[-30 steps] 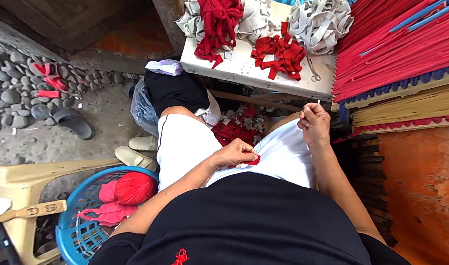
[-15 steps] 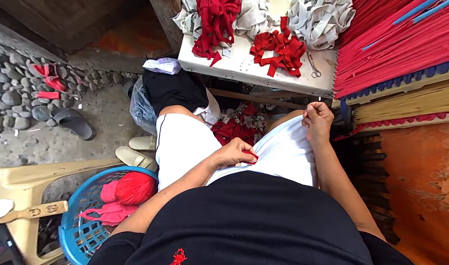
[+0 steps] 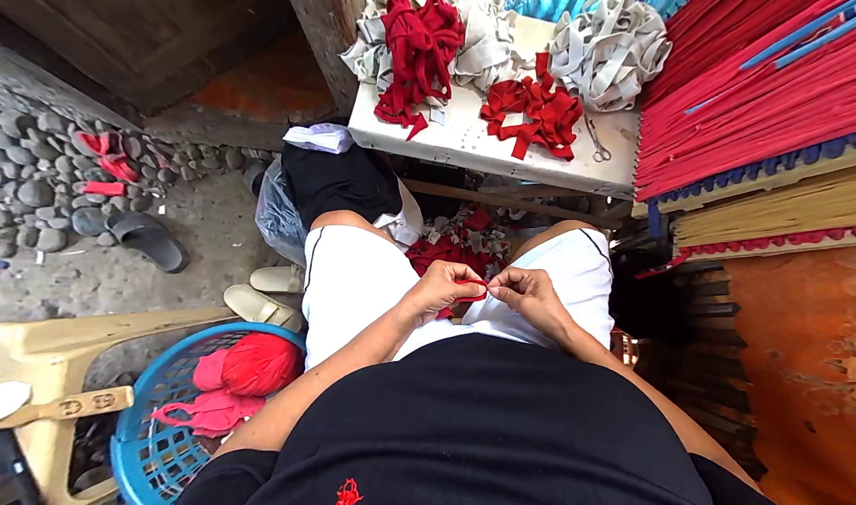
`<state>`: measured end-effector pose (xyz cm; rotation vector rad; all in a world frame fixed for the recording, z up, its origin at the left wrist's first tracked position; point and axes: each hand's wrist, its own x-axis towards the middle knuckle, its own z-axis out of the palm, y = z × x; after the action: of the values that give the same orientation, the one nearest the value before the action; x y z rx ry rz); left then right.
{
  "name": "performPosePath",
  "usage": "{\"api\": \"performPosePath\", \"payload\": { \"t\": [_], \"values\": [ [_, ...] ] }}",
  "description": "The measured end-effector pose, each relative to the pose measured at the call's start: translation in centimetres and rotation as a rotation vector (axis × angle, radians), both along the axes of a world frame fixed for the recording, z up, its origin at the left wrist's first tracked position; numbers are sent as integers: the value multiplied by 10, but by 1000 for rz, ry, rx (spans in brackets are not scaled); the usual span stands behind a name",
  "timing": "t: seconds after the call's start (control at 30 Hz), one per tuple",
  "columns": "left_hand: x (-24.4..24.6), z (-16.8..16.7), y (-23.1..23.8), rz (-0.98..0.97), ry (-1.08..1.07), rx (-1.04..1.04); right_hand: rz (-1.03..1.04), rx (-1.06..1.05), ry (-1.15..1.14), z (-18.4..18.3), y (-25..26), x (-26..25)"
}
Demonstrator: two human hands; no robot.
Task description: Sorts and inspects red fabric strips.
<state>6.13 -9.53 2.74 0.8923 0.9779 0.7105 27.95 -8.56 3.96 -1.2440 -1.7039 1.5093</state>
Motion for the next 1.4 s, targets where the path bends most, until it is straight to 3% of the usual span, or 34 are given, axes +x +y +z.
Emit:
{"api": "performPosePath", "payload": {
  "t": [0.13,0.33,0.47,1.03,1.4],
  "values": [
    [-1,0,-2,11,3,74,-31,37,5,0,-1,-1],
    [1,-9,-3,85,188,605,-8,347,-70,0,2,4],
    [3,-10,-1,93,185,801,37,461,-63,1,5,6],
    [4,-6,0,110,135,882,58,542,-6,4,9,10],
    [3,-9,0,38,116,816,108,526,-2,2,12,13]
  ]
}}
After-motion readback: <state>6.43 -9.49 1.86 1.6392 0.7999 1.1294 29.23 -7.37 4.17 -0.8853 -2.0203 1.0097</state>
